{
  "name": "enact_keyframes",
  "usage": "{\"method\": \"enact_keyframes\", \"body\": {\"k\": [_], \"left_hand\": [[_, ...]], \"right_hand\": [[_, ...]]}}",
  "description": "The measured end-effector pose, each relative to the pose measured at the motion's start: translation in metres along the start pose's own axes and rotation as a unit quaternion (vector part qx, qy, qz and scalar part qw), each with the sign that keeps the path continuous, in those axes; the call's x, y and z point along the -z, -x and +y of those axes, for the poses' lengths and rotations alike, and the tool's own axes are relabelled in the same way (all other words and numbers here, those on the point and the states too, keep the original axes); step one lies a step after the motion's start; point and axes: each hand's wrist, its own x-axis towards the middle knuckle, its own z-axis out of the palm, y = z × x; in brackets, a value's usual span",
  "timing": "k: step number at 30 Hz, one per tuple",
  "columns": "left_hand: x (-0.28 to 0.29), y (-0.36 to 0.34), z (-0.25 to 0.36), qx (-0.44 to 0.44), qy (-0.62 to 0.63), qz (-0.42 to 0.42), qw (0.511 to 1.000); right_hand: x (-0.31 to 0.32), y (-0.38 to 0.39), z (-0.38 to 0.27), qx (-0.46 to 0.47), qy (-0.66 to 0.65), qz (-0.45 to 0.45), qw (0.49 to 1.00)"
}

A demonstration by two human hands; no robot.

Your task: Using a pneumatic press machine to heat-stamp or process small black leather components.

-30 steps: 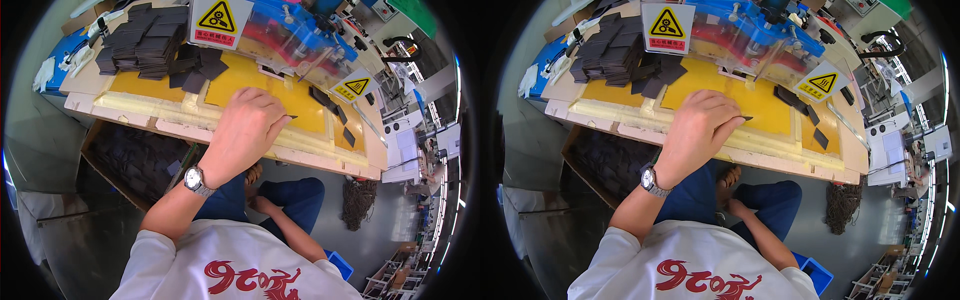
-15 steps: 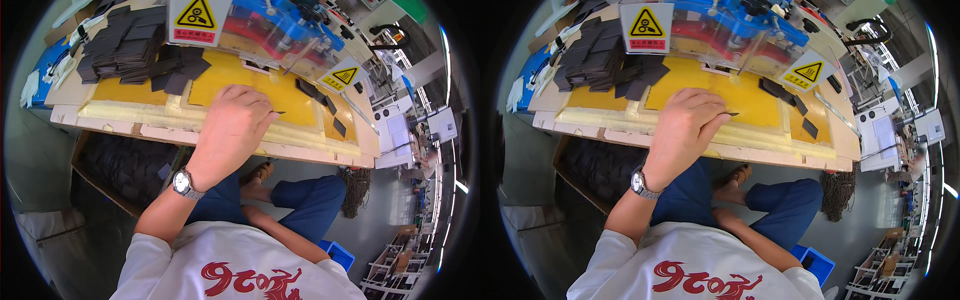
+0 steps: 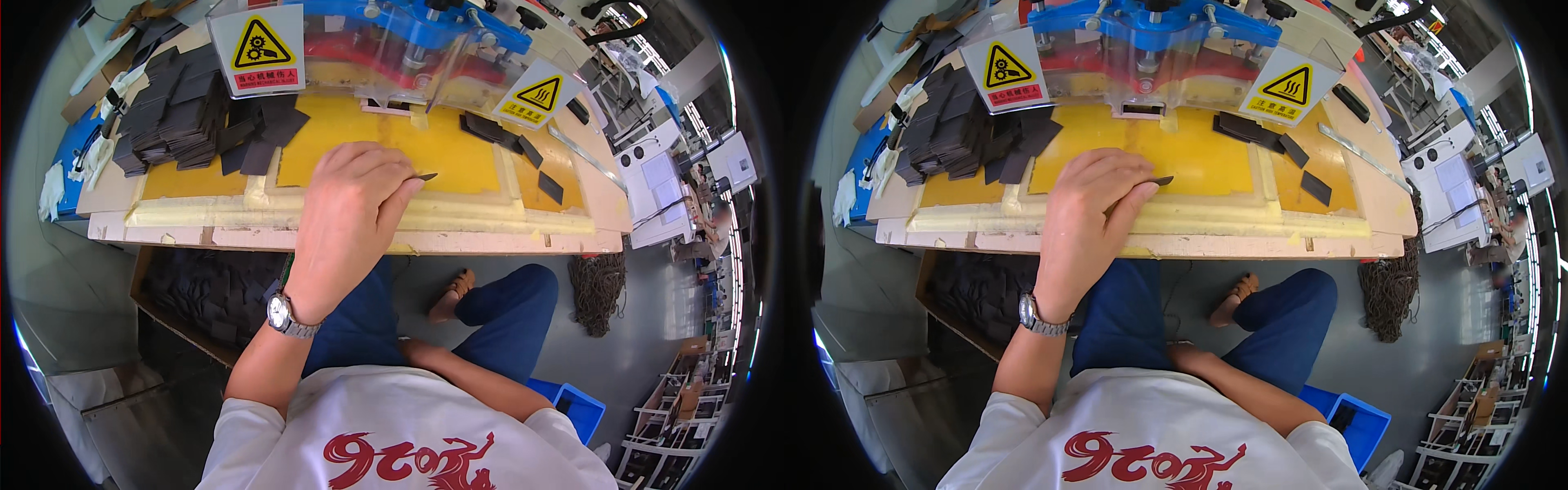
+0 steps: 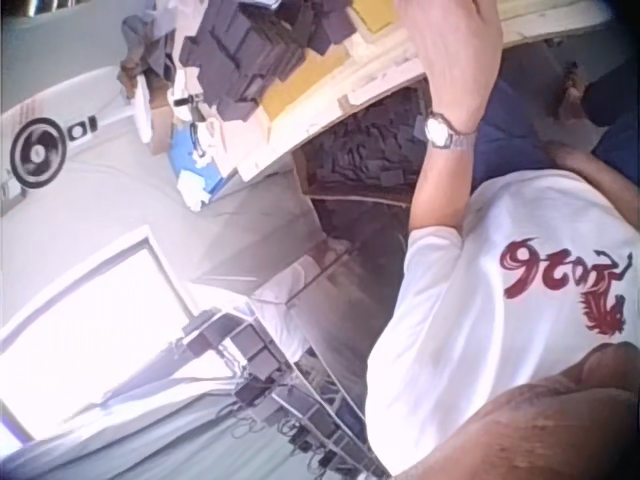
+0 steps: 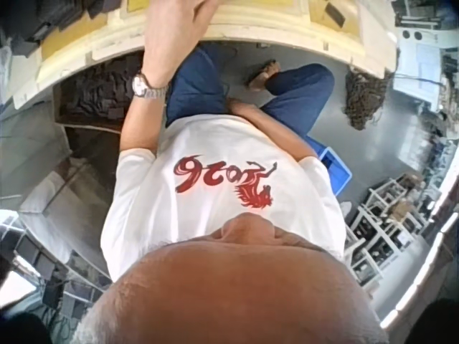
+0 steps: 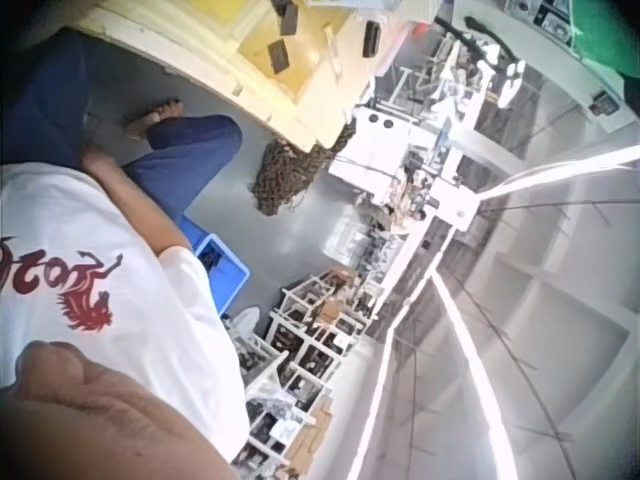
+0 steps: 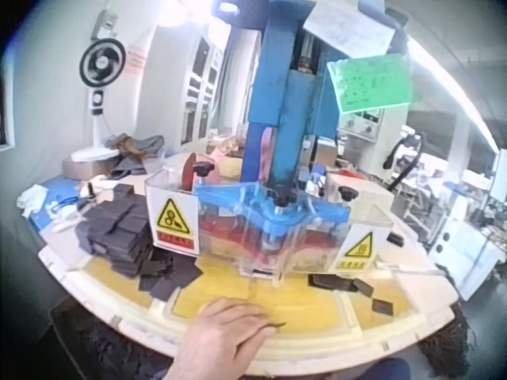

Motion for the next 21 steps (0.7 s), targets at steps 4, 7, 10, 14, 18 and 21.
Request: {"method": "enact_keyframes", "body": {"k": [4, 7, 10, 14, 18, 21], "left_hand": [[0.000, 0.001, -0.003, 0.002, 0.001, 0.000, 1.000], [0.000, 0.001, -0.003, -0.001, 0.014, -0.002, 1.000], [0.000, 0.000, -0.004, 0.000, 0.009, -0.012, 1.000], [0.000, 0.001, -0.004, 0.002, 0.005, -0.010, 1.000], [-0.001, 0.002, -0.005, 0.007, 0.007, -0.012, 1.000], [-0.003, 0.000, -0.005, 0.008, 0.027, -0.006, 1.000]], "right_hand": [[0.006, 0.006, 0.001, 0.001, -0.047, -0.048, 0.998], [-0.002, -0.004, 0.010, -0.025, -0.049, -0.118, 0.991], [-0.007, -0.006, 0.026, 0.053, 0.039, -0.126, 0.990], [-0.014, -0.004, 0.032, 0.063, 0.012, -0.117, 0.991], [-0.010, 0.001, 0.026, 0.099, -0.010, -0.023, 0.995], [0.001, 0.004, 0.019, 0.093, -0.024, -0.015, 0.995]]}}
